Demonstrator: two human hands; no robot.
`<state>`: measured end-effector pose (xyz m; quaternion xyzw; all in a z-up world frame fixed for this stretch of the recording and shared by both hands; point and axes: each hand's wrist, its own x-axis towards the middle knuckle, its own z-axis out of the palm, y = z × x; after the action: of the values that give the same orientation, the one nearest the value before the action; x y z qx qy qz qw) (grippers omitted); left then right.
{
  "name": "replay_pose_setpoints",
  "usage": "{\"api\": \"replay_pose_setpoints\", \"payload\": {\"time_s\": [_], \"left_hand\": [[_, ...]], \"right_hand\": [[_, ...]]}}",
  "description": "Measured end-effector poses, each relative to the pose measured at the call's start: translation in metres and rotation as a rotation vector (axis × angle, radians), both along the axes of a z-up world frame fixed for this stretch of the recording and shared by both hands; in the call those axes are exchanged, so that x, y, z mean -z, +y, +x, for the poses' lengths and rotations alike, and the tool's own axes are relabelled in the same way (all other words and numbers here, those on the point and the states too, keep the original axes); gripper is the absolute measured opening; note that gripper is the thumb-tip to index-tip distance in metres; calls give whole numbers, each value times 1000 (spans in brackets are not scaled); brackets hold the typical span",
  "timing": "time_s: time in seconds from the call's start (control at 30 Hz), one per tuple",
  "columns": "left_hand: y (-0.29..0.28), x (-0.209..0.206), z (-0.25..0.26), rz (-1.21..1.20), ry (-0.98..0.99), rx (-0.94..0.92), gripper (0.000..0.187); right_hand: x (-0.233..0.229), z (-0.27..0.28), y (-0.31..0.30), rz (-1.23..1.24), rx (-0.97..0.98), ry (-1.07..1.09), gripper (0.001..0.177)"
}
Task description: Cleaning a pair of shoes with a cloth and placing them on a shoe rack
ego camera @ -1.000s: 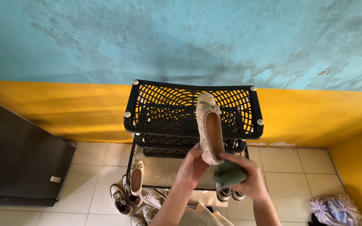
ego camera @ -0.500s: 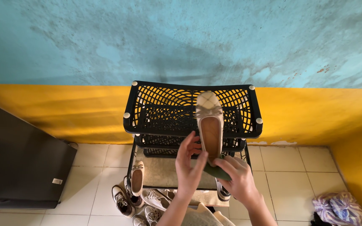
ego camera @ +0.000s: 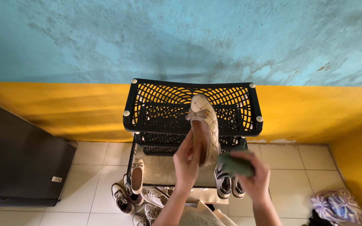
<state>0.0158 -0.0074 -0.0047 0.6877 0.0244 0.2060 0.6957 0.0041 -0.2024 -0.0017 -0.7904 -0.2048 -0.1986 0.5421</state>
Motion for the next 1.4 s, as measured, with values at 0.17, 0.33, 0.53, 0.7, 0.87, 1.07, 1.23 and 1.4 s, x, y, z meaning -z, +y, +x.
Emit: {"api": "replay_pose_setpoints", "payload": {"time_s": [0.17,0.33,0.53,0.7,0.87,1.07,1.23,1.4], "left_hand": [[-4,2,-2,-113,-12,153,51],[-14,-10,3,-249,20,205,47],[-3,10,20,-489,21,155,51],[0,6,14,-320,-5,130,47],[-10,-5,-1,-181,0,171,47],[7,4,18,-35,-74,43,45],[8,3,17,-48,-66,78,40],[-1,7,16,-58,-79,186,44]], "right_hand": [[-40,34,10,5,163,-275,36],[-62,63,37,-131,101,-313,28],[-5,24,30,-428,-31,-313,47],[-9,27,29,-541,5,-396,42],[-55,79,25,-386,193,-468,35],[-1,38,27,-491,-29,-430,43],[-6,40,39,-410,24,-454,26],[-21,86,38,-351,169,-459,43]]}}
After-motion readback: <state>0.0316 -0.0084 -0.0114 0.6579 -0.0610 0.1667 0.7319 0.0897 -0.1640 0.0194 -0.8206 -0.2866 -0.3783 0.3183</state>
